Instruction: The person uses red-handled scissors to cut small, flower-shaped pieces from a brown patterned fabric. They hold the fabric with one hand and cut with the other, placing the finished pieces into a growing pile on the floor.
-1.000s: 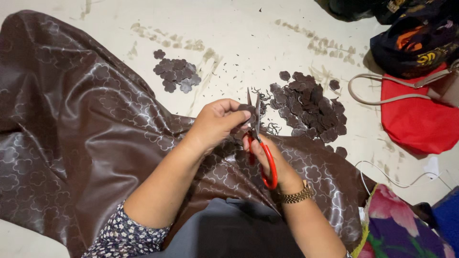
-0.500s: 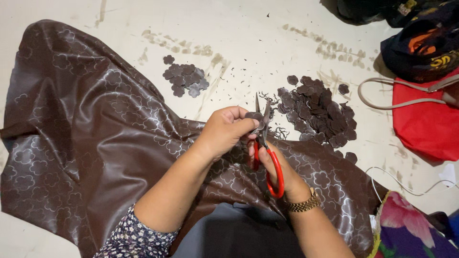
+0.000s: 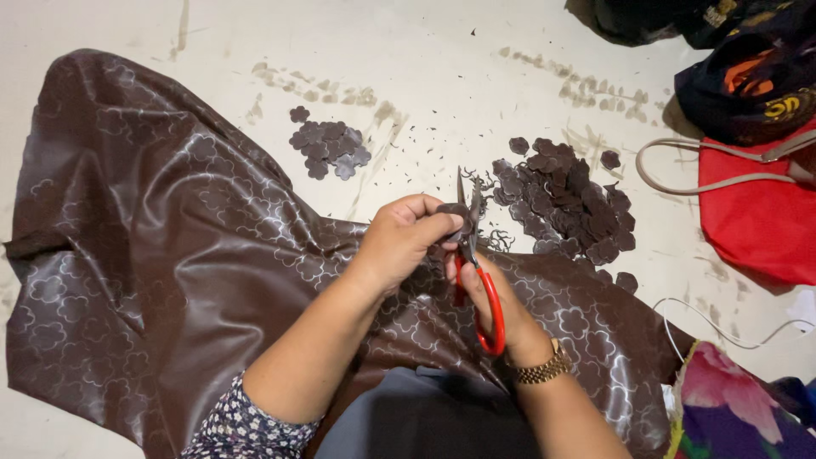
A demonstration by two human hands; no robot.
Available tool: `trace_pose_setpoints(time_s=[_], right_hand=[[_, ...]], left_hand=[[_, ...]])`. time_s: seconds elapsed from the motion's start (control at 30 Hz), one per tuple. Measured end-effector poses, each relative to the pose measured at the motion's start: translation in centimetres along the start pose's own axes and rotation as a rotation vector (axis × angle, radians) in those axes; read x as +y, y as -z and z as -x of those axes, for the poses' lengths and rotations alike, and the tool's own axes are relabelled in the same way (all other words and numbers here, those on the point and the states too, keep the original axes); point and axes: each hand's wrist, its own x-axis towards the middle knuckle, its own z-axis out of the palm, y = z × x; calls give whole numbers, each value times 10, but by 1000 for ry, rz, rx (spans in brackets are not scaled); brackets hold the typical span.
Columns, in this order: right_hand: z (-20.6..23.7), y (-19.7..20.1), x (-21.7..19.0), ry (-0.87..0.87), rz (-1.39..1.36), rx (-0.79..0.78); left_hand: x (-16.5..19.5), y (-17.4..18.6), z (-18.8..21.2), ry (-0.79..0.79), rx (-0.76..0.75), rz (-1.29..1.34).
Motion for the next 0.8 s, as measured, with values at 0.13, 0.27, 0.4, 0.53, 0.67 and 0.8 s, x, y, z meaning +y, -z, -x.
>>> trace_pose_setpoints(time_s=[0.13, 0.27, 0.4, 0.53, 0.67, 0.8], right_hand=[[-2, -3, 6, 12, -48, -6], [-4, -4, 5, 0, -65, -7], [-2, -5, -1, 2, -93, -24], [-4, -6, -5, -20, -30, -9], [-4, -5, -8, -38, 20, 24], [-4, -4, -10, -44, 49, 26]], left_hand=[[-1, -3, 2, 11, 21, -11], [-3, -1, 1, -5, 35, -38], [-4, 2, 0, 21, 25, 9], [-7, 5, -1, -18, 58, -31], [-12, 6, -5, -44, 82, -37], [-16, 9, -8, -41, 124, -79]])
